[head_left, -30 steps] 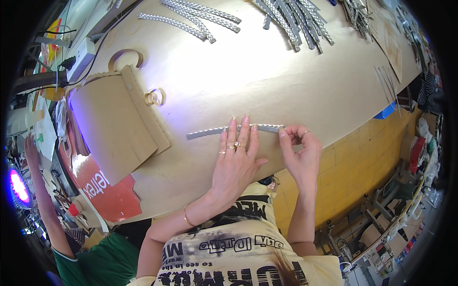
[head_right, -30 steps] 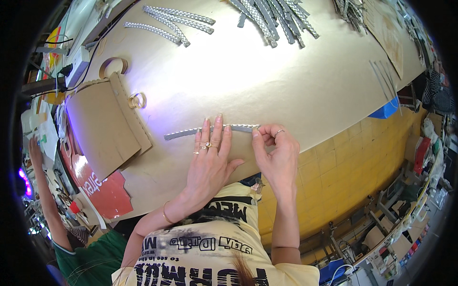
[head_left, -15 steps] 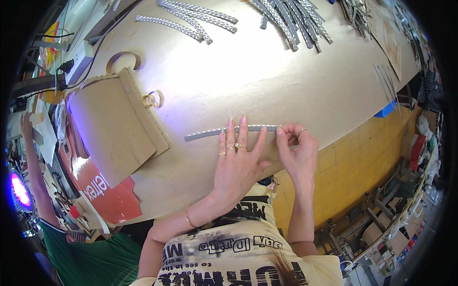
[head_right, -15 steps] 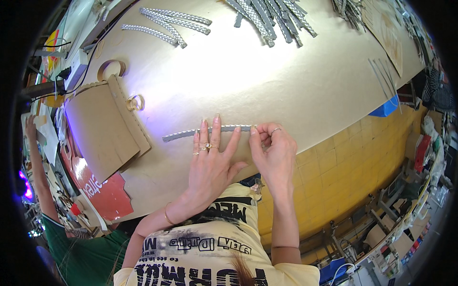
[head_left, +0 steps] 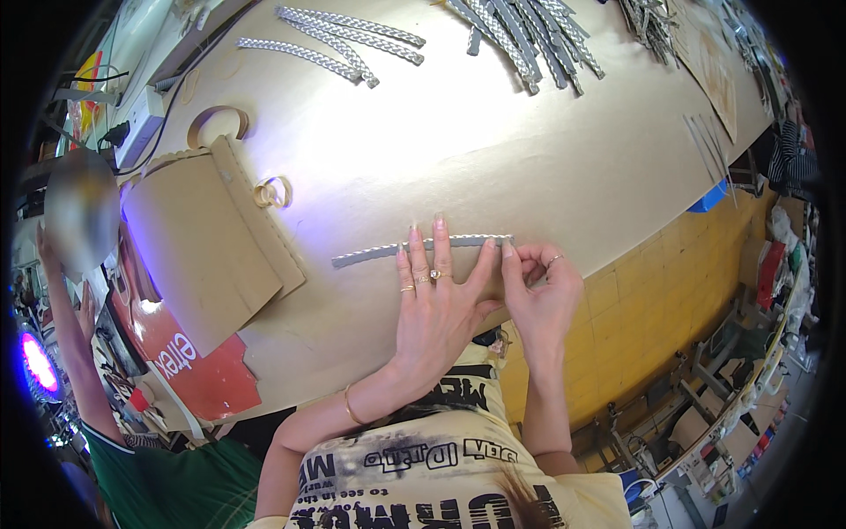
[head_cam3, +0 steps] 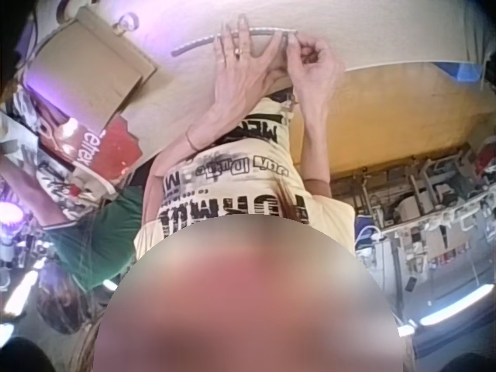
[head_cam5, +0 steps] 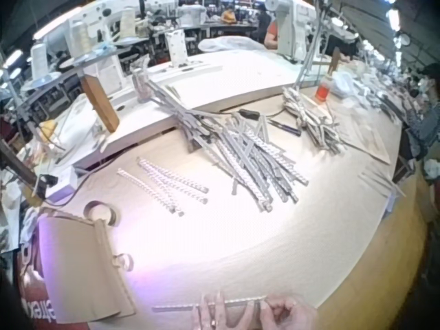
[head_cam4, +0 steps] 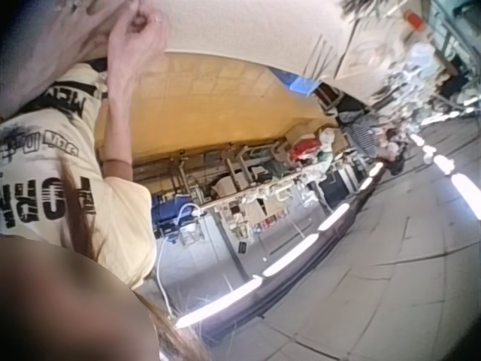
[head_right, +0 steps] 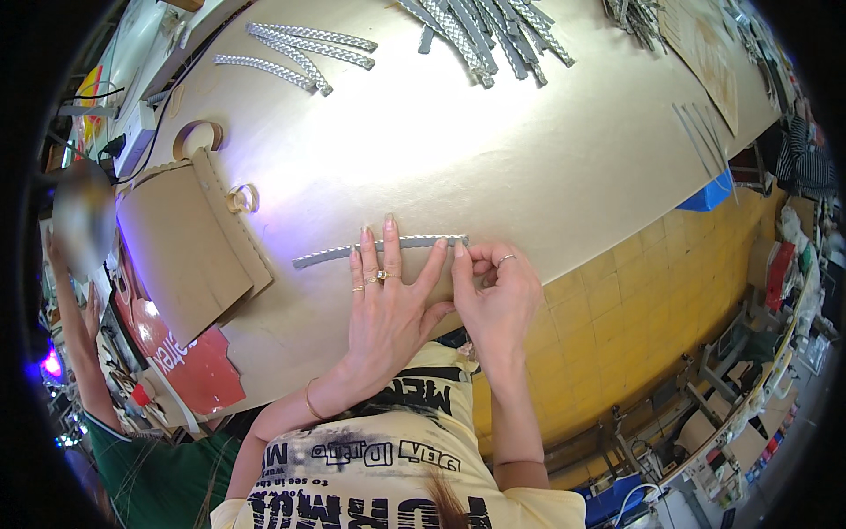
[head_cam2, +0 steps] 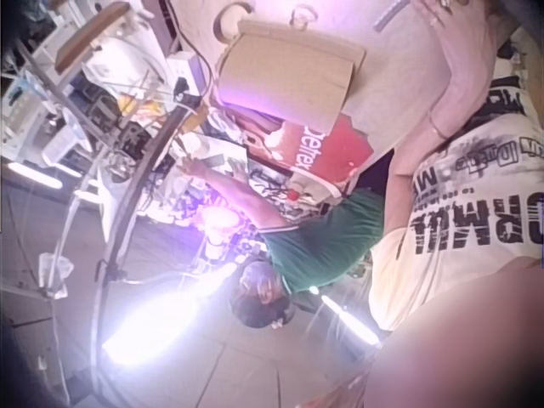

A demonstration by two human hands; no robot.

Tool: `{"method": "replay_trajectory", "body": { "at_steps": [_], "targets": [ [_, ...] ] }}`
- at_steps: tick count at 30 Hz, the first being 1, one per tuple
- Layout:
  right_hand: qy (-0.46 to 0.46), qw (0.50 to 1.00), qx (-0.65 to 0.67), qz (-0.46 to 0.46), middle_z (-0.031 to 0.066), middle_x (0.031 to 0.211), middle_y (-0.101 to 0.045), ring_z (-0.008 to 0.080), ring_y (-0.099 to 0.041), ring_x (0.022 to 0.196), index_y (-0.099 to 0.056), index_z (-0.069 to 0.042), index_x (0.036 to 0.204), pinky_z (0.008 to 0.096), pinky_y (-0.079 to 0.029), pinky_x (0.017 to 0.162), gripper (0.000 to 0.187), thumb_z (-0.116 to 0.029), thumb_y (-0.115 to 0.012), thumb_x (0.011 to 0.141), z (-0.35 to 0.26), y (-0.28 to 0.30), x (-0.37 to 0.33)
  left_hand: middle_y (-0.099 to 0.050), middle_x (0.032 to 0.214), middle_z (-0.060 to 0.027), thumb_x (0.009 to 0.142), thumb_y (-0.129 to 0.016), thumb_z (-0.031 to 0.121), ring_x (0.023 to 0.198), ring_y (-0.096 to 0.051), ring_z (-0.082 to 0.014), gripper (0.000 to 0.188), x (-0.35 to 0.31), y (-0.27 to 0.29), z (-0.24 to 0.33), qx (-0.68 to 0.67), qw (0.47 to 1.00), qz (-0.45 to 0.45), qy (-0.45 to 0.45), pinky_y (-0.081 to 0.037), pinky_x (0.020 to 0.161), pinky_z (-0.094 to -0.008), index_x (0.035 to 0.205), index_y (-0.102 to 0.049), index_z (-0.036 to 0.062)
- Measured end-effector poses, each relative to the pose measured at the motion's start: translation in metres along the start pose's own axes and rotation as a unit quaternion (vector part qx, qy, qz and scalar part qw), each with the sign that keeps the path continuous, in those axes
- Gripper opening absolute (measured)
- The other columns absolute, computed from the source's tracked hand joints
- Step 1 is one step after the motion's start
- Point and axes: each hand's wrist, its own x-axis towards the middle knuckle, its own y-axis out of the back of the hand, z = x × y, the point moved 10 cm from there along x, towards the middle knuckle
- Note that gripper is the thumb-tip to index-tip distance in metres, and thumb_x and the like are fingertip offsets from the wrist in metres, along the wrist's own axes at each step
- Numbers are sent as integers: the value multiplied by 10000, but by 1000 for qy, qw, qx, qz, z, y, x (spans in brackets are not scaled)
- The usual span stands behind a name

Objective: The person repeatedly picks up braided straps, aligns them on a cardboard template, and applies glue from a bottle to secure them. The person handles multiple straps one at a time, placing each on the template and applying adhesive before moving to the next strap.

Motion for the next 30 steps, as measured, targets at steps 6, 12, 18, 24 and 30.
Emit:
{"method": "replay_trajectory", "body": {
  "at_steps": [6, 12, 18, 24, 30],
  "targets": [
    [-10, 1000, 16, 18, 62, 799, -631, 180, -567, 689, -681, -61, 901, 318, -459, 647, 128, -115, -749, 807, 7, 6, -4, -230, 1540, -326, 832, -660, 532, 1388, -267, -548, 738, 2, 1, 1, 22, 1000, -4, -1, -270, 1120, -592, 1487, -408, 302],
    [250, 936, -249, -7, 148, 1323, -523, 342, -481, 1162, -698, -135, 1129, 510, -354, 960, 320, -293, -674, 851, -21, -16, -29, -287, 1531, -289, 842, -666, 474, 1387, -309, -504, 689, 0, 1, 0, 52, 998, 37, 7, -285, 1115, -587, 1469, -432, 313],
    [236, 955, -181, -4, 239, 1447, -421, 449, -398, 1305, -719, -99, 1086, 553, -357, 1016, 459, -460, -648, 812, -7, -12, -30, -286, 1563, -210, 833, -621, 498, 1425, -297, -410, 693, -7, -5, -6, -17, 999, 36, 28, -226, 1088, -676, 1459, -435, 267],
    [301, 882, -329, 152, 224, 1328, -545, 405, -523, 1196, -675, -104, 1187, 526, -420, 979, 367, -370, -521, 986, -34, -4, -51, -129, 1628, -151, 912, -527, 538, 1494, -132, -361, 839, -38, 3, -64, -96, 991, 49, 85, -160, 1169, -582, 1563, -187, 133],
    [259, 900, -317, 147, 214, 1403, -494, 435, -449, 1279, -714, -195, 1179, 577, -379, 1016, 406, -467, -479, 991, -37, -5, -50, -134, 1615, -194, 934, -496, 551, 1493, -130, -358, 887, -60, 17, -104, -98, 982, 127, 99, -138, 1203, -480, 1531, -172, -20]
  ]
}}
